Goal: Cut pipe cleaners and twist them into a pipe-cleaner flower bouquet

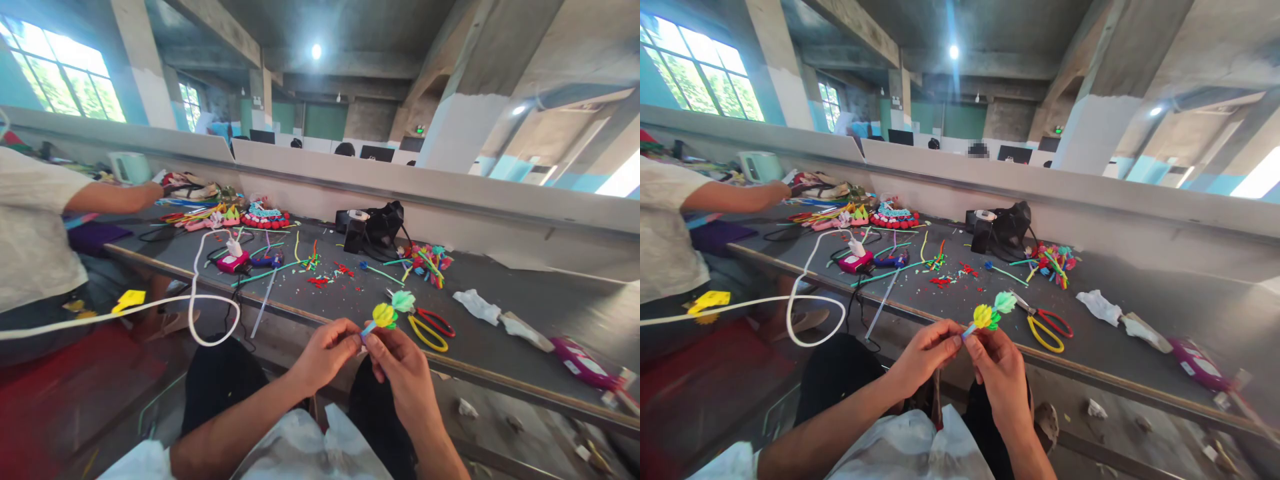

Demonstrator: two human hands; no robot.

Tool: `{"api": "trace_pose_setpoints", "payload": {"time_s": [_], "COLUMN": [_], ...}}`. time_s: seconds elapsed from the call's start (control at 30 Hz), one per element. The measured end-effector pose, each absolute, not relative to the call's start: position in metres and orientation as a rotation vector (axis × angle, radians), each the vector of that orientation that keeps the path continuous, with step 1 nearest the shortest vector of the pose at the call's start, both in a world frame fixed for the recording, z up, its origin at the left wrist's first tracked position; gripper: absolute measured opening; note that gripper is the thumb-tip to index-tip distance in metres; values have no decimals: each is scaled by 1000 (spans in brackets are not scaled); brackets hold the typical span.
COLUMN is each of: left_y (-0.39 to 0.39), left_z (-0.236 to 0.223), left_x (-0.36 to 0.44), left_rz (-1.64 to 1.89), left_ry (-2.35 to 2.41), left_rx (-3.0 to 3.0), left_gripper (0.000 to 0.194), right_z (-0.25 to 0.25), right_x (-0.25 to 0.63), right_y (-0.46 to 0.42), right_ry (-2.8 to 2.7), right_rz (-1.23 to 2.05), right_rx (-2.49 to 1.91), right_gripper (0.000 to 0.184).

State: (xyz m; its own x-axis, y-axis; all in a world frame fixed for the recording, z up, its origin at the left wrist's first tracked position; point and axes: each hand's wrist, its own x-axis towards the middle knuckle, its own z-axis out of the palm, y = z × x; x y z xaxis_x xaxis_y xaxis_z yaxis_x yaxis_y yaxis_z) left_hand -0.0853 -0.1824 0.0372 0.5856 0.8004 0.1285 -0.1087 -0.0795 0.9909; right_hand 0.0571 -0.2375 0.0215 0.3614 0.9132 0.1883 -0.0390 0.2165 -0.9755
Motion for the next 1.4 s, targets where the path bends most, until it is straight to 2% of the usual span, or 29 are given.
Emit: {"api": "trace_pose_setpoints", "payload": {"time_s": [0.1, 0.23, 0.47, 0.7, 0.87, 1.23, 1.33, 1.4], "left_y": [-182, -184, -183, -178, -179, -177, -177, -177], "left_z": [37, 38, 39, 35, 34, 30, 30, 30], "left_x": [-84, -83, -83, -79, -80, -76, -78, -78], "left_rz": [786, 772, 864, 803, 812, 898, 885, 902], "left_ry": [552, 509, 580, 531, 589, 558, 580, 605], "left_rx": [1242, 1141, 1338, 1061, 1203, 839, 897, 928], "left_gripper": [29, 31, 34, 33, 36, 29, 31, 32], "right_z": [22, 23, 21, 20, 20, 13, 13, 14], "right_x": [54, 48, 36, 33, 33, 21, 24, 27], "right_y": [-237, -236, -235, -234, -234, -238, -239, -240], "right_ry": [-811, -596, -492, -517, -486, -616, -686, -729], "right_rz": [1017, 1087, 1017, 1026, 990, 954, 954, 945], "right_rx": [-1033, -953, -911, -974, -993, -1039, -1035, -1063], "right_gripper": [26, 22, 22, 24, 31, 26, 34, 50]}}
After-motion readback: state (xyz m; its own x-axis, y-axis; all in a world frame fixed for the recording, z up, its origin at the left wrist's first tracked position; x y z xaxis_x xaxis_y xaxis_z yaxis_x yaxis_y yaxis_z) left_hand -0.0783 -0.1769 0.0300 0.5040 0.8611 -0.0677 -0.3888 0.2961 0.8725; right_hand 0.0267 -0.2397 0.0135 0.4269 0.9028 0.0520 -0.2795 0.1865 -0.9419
